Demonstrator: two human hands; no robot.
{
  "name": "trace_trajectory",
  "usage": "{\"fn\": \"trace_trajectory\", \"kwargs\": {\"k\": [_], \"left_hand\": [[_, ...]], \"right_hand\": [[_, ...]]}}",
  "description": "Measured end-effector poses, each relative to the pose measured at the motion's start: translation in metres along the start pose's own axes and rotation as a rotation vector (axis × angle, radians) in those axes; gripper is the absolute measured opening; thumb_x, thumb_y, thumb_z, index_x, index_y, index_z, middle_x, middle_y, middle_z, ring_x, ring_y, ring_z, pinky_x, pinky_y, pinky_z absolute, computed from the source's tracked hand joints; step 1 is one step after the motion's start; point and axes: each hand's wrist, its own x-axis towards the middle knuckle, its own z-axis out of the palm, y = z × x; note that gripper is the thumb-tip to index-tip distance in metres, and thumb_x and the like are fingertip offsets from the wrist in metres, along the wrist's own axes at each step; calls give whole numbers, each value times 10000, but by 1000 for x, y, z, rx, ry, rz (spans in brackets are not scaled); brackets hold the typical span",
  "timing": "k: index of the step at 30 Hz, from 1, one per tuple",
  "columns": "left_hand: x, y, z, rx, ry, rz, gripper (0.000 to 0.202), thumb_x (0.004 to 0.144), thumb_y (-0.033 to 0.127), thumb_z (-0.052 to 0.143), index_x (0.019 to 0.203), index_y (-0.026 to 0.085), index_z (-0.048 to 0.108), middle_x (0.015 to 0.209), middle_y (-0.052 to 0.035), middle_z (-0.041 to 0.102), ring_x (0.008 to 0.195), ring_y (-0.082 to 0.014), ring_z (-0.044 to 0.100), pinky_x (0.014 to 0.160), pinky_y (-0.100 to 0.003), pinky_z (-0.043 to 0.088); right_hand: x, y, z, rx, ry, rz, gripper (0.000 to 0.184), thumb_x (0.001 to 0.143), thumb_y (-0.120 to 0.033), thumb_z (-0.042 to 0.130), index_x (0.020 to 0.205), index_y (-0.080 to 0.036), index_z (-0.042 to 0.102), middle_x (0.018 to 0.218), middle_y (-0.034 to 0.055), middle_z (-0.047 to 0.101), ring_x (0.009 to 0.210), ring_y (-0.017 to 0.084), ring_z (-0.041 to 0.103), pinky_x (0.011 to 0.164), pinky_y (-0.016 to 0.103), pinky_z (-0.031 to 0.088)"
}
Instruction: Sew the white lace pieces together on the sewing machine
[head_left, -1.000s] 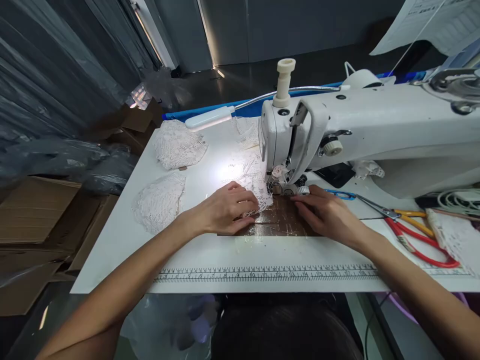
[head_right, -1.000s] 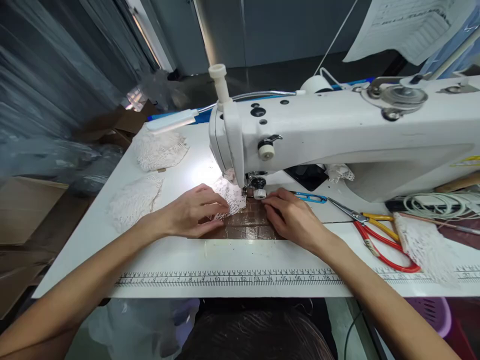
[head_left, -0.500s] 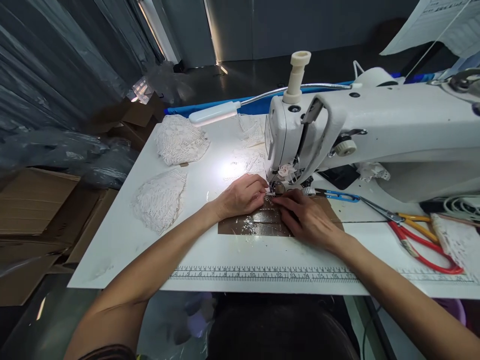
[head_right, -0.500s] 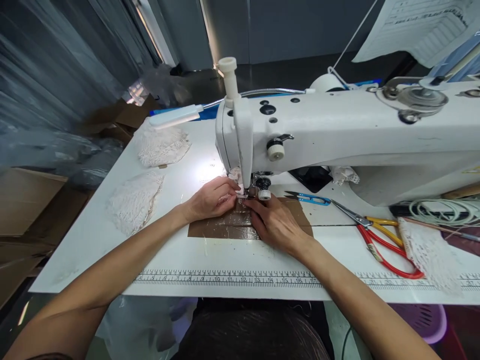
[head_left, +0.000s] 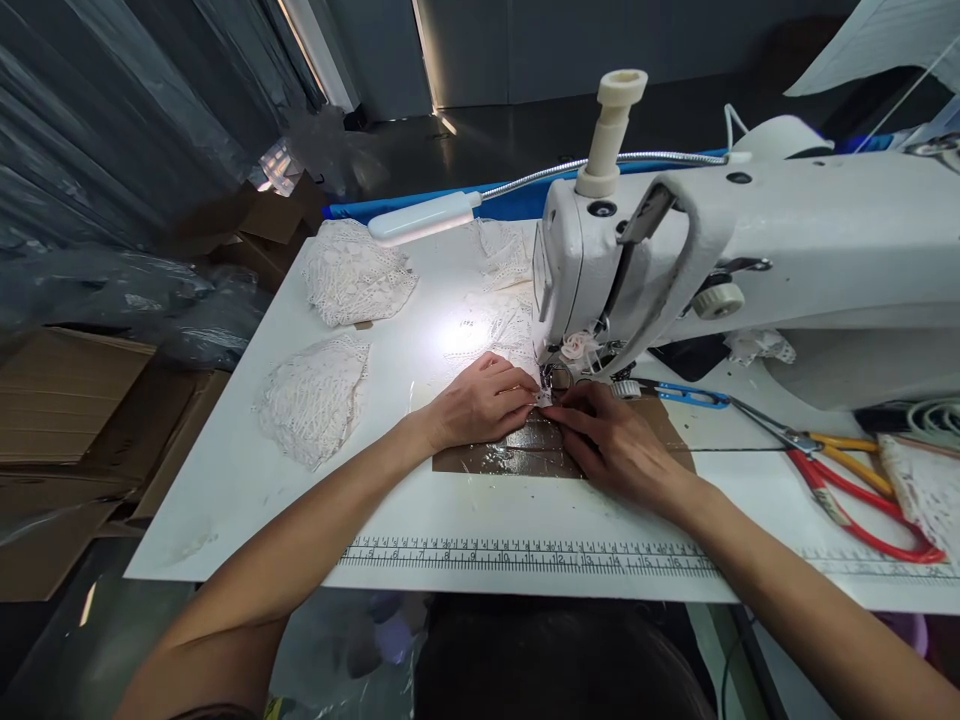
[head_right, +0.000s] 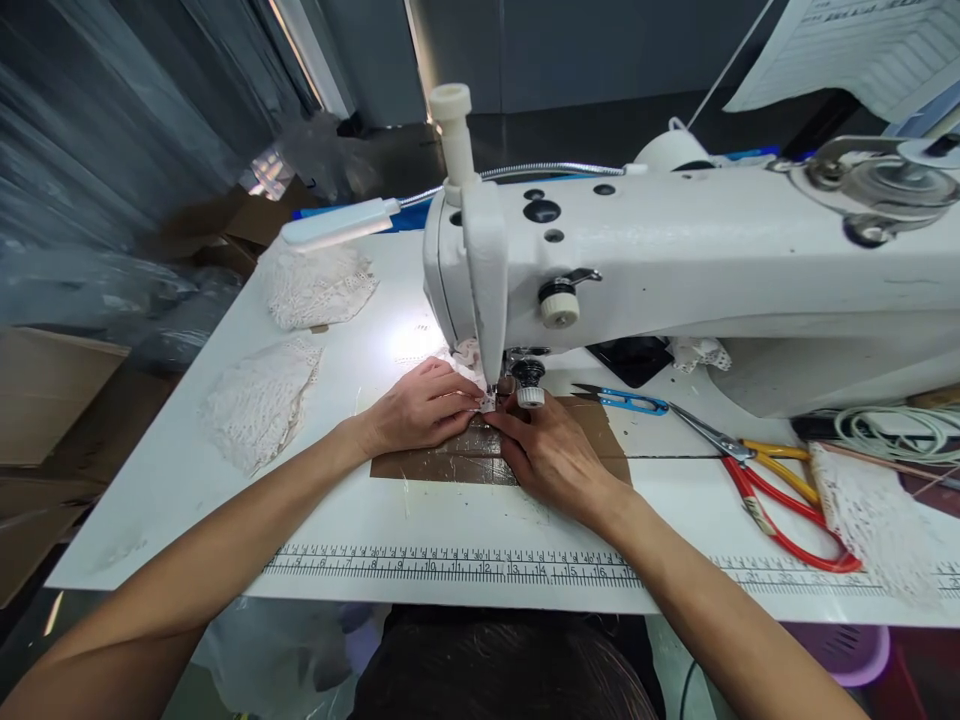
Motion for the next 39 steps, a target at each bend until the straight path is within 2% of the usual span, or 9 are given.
{"fn": "trace_trajectory", "kwargs": {"k": [6, 11, 14, 16, 20, 25, 31, 36, 39], "left_hand": [[0, 1, -1, 9, -33, 24, 127, 936, 176, 497, 909, 172, 622, 975, -31, 704, 848, -142, 619, 781, -324, 460], [0, -1, -3, 19, -50, 73, 123, 935, 192, 510, 947, 178, 632, 985, -33, 699, 837, -143, 615, 778, -318, 464], [-1, -1, -3, 32, -37, 73, 127, 936, 191, 510, 909, 177, 633, 981, -31, 700, 798, -134, 604, 757, -314, 465], [-1, -1, -1, 32, -30, 64, 130, 937, 190, 508, 897, 174, 631, 975, -30, 701, 788, -132, 602, 748, -312, 465], [-2, 0, 1, 29, -24, 56, 140, 939, 189, 503, 886, 172, 631, 969, -34, 700, 790, -136, 606, 752, -319, 467], [-3, 0, 3, 44, -9, 41, 148, 937, 184, 499, 873, 167, 631, 987, -45, 696, 794, -137, 613, 741, -321, 467], [-2, 0, 2, 69, -3, 67, 174, 938, 197, 501, 836, 167, 639, 970, -36, 699, 774, -134, 604, 736, -312, 465], [-2, 1, 2, 79, -13, 70, 204, 937, 189, 485, 807, 168, 641, 951, -43, 694, 747, -133, 590, 721, -314, 458], [-2, 3, -1, 56, -34, 76, 188, 921, 178, 485, 827, 168, 647, 969, -51, 689, 757, -138, 589, 722, -318, 451]], "right_hand": [[0, 0, -6, 4, -18, 29, 327, 905, -225, 483, 1172, -189, 667, 1100, 146, 623, 1003, 268, 594, 882, 462, 521], [14, 17, -27, 215, -120, 284, 302, 901, -277, 512, 1157, -247, 670, 1013, 44, 715, 865, 222, 674, 730, 333, 562], [21, 23, -28, 223, -72, 411, 260, 866, -236, 524, 1046, -208, 710, 871, 35, 738, 784, 235, 683, 653, 316, 554], [20, 23, -21, 179, -9, 428, 264, 844, -198, 514, 1017, -204, 712, 884, 43, 741, 798, 238, 684, 674, 321, 547], [11, 19, -6, 32, 57, 368, 321, 836, -210, 518, 1113, -235, 678, 999, 47, 727, 834, 229, 678, 705, 329, 529], [4, 18, -5, -30, 65, 272, 337, 872, -250, 495, 1162, -263, 667, 1052, 36, 704, 775, 195, 663, 637, 299, 506], [3, 17, -7, -110, -17, 188, 341, 885, -275, 506, 1183, -304, 669, 1131, 62, 646, 757, 175, 644, 650, 303, 515], [4, 9, -9, -188, -33, 23, 349, 867, -244, 519, 1172, -298, 681, 1126, 81, 634, 897, 220, 631, 697, 337, 531], [5, 7, -8, -214, -56, -7, 358, 875, -256, 506, 1191, -277, 673, 1096, 97, 640, 921, 243, 628, 715, 370, 539]]}}
